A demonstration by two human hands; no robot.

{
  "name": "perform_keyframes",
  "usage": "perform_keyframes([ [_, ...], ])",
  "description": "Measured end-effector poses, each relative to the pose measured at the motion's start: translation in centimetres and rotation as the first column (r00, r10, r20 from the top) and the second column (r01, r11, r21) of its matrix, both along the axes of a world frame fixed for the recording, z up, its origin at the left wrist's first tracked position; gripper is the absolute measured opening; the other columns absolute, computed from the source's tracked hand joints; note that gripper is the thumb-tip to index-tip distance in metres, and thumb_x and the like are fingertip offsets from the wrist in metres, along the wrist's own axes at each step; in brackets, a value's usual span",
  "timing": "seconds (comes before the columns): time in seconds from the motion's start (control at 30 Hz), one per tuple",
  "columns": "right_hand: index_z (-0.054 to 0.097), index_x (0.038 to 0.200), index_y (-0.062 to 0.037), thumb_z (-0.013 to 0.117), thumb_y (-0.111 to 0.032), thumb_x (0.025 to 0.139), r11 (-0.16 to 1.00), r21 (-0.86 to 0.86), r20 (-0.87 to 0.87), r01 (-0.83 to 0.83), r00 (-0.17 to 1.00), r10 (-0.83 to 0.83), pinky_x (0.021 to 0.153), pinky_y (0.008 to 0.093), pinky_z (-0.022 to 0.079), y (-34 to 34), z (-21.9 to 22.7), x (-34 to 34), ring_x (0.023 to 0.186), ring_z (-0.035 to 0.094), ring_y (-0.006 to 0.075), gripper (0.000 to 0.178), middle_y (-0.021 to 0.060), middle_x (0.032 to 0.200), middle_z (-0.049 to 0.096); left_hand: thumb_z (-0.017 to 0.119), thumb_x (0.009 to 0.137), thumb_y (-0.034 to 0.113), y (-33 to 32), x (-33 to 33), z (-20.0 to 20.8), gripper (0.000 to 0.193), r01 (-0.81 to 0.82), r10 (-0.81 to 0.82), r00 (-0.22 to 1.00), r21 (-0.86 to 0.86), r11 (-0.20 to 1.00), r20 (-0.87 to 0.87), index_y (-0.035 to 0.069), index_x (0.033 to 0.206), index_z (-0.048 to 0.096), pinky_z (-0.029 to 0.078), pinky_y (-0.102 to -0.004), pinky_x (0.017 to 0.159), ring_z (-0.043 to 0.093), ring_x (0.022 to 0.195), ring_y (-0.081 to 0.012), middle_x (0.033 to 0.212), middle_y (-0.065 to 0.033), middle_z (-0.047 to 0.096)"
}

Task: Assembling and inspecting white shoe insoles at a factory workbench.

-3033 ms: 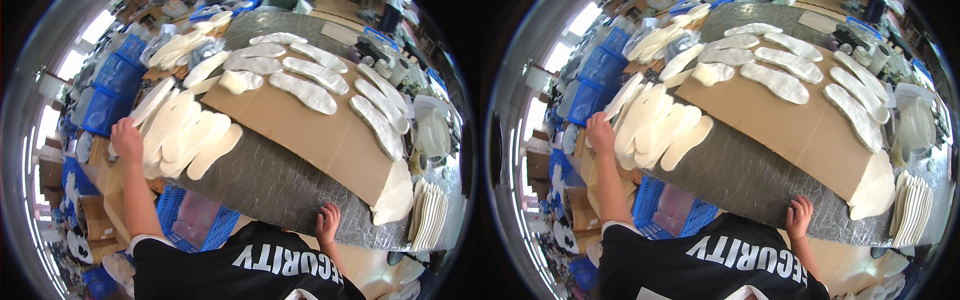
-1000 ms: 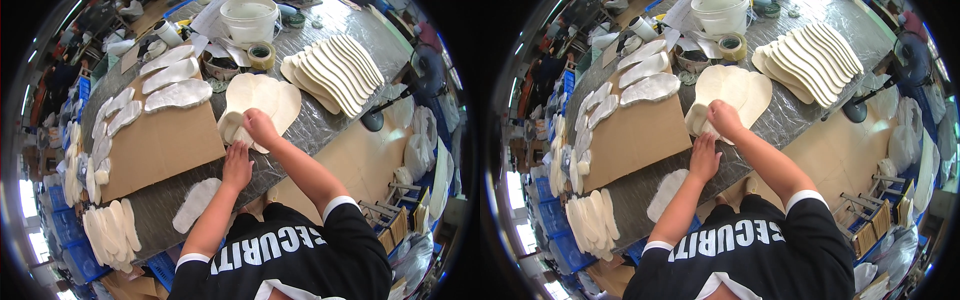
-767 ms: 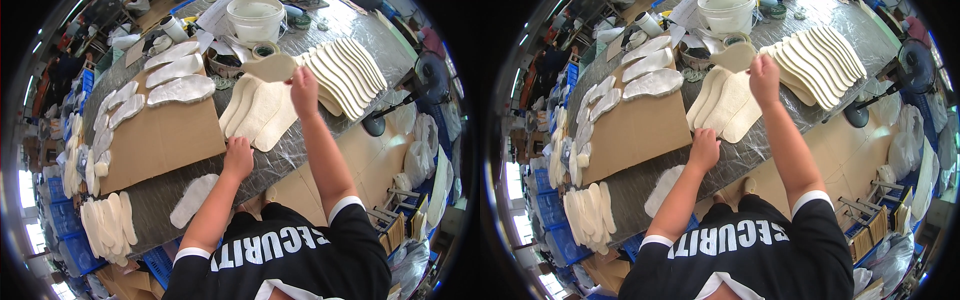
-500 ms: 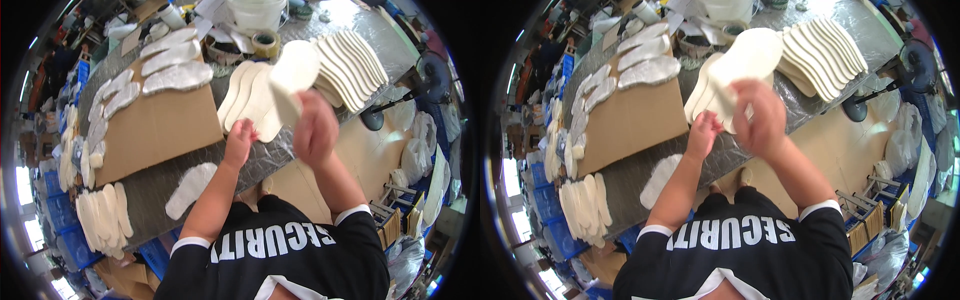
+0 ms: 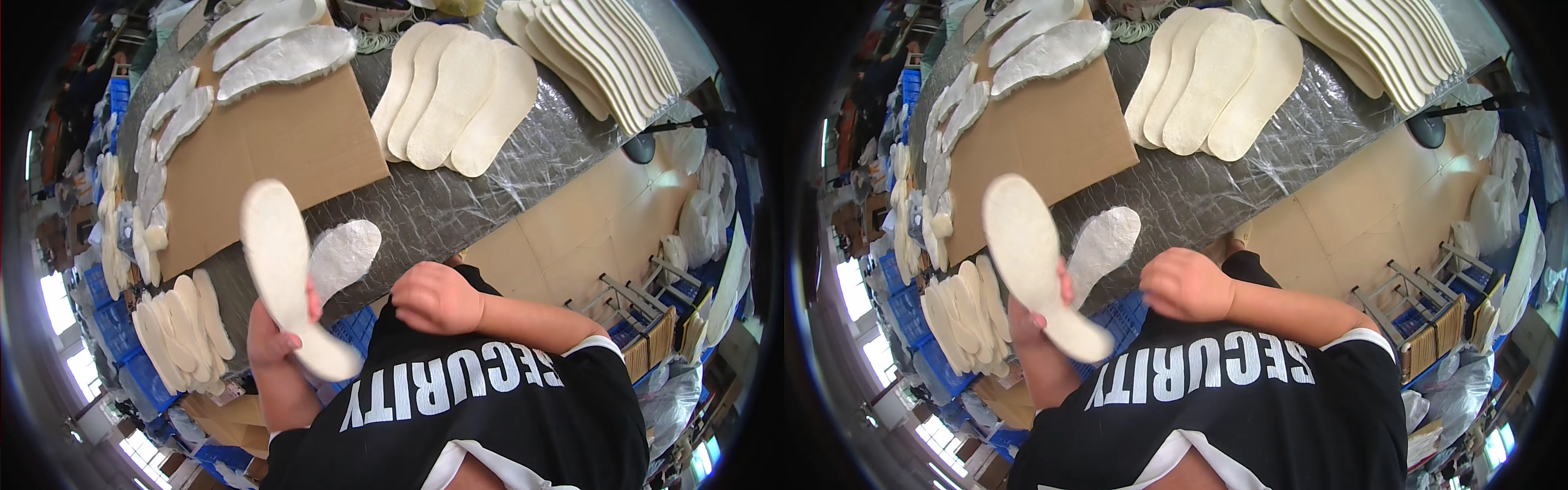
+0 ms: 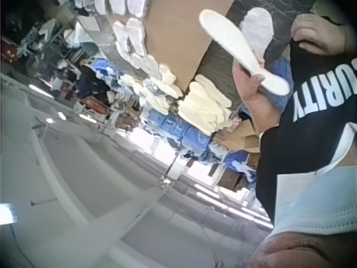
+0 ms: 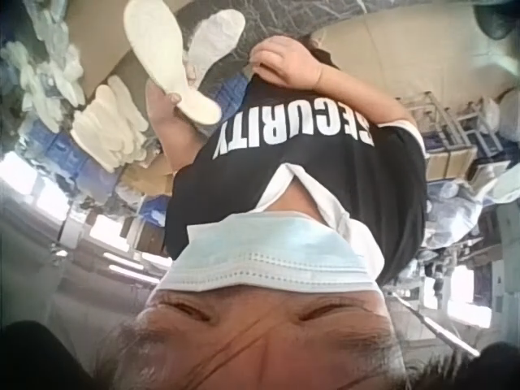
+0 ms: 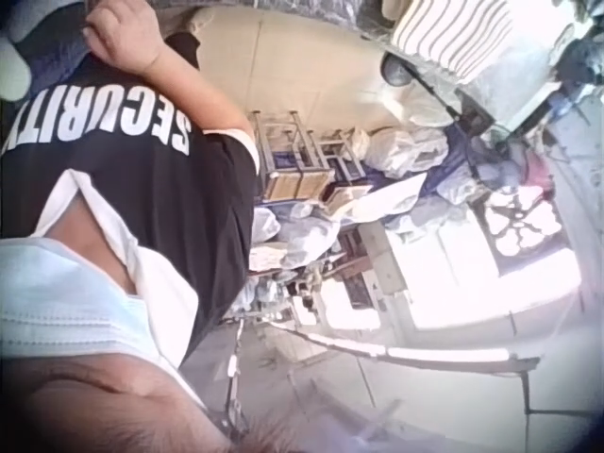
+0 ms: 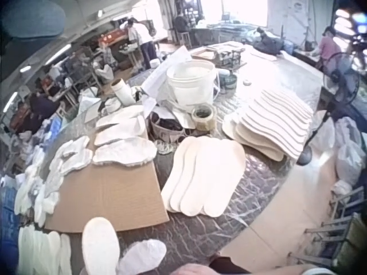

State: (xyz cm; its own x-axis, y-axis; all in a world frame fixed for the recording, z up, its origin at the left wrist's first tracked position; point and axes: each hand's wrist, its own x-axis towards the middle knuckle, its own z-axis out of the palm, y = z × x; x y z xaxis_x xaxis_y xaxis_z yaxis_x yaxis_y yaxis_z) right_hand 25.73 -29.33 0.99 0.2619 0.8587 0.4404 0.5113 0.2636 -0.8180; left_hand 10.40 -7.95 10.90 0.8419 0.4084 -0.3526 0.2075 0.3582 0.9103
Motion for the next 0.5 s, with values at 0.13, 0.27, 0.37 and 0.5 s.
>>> perform_keyframes([
  [0.13,0.051,0.125,0.0001,0.058,-0.004,0.091,0.9,-0.437,-0.56,-0.015,0.787,-0.259,0.065,0.0316,0.055,1.2,-2.0,-1.6,0.072,0.067,0.0206,0.035,0.0127,0.095,0.066,0.094,0.054,0.016,1.0,-3.8,-0.3,0.058,0.093,0.015,0.972,0.44,0.893,-0.235,0.004,0.092,0.053,0.048,-0.0316,0.083,0.054,0.101,-0.0193,0.111,-0.0064,0.047],
  [0.27,0.026,0.149,-0.002,0.045,-0.002,0.097,0.828,-0.489,-0.847,-0.273,0.376,-0.376,0.062,0.0288,0.056,3.2,-3.3,-0.9,0.067,0.067,0.0164,0.055,0.0129,0.094,0.066,0.091,0.048,0.011,0.9,-3.9,-2.6,0.057,0.37,0.046,0.889,0.774,0.514,-0.456,0.007,0.092,0.055,0.044,-0.0369,0.09,0.052,0.104,-0.028,0.112,-0.0102,0.048],
  [0.37,0.023,0.151,-0.0028,0.041,-0.002,0.097,0.843,-0.45,-0.88,-0.294,0.306,-0.363,0.061,0.0285,0.055,4.0,-3.8,-0.6,0.067,0.067,0.0172,0.057,0.0132,0.092,0.065,0.09,0.05,0.01,1.4,-4.2,-4.6,0.056,0.4,0.011,0.886,0.775,0.489,-0.464,0.007,0.094,0.056,0.044,-0.0372,0.09,0.052,0.103,-0.0282,0.112,-0.0103,0.048],
  [0.5,0.029,0.15,-0.0032,0.039,-0.003,0.098,0.836,-0.422,-0.905,-0.35,0.206,-0.371,0.062,0.0282,0.055,4.3,-3.7,-0.2,0.066,0.066,0.0164,0.053,0.012,0.092,0.064,0.09,0.05,0.009,2.0,-4.1,-5.8,0.056,0.43,-0.025,0.878,0.764,0.481,-0.477,0.006,0.094,0.056,0.045,-0.0373,0.089,0.052,0.103,-0.0289,0.113,-0.0106,0.049],
])
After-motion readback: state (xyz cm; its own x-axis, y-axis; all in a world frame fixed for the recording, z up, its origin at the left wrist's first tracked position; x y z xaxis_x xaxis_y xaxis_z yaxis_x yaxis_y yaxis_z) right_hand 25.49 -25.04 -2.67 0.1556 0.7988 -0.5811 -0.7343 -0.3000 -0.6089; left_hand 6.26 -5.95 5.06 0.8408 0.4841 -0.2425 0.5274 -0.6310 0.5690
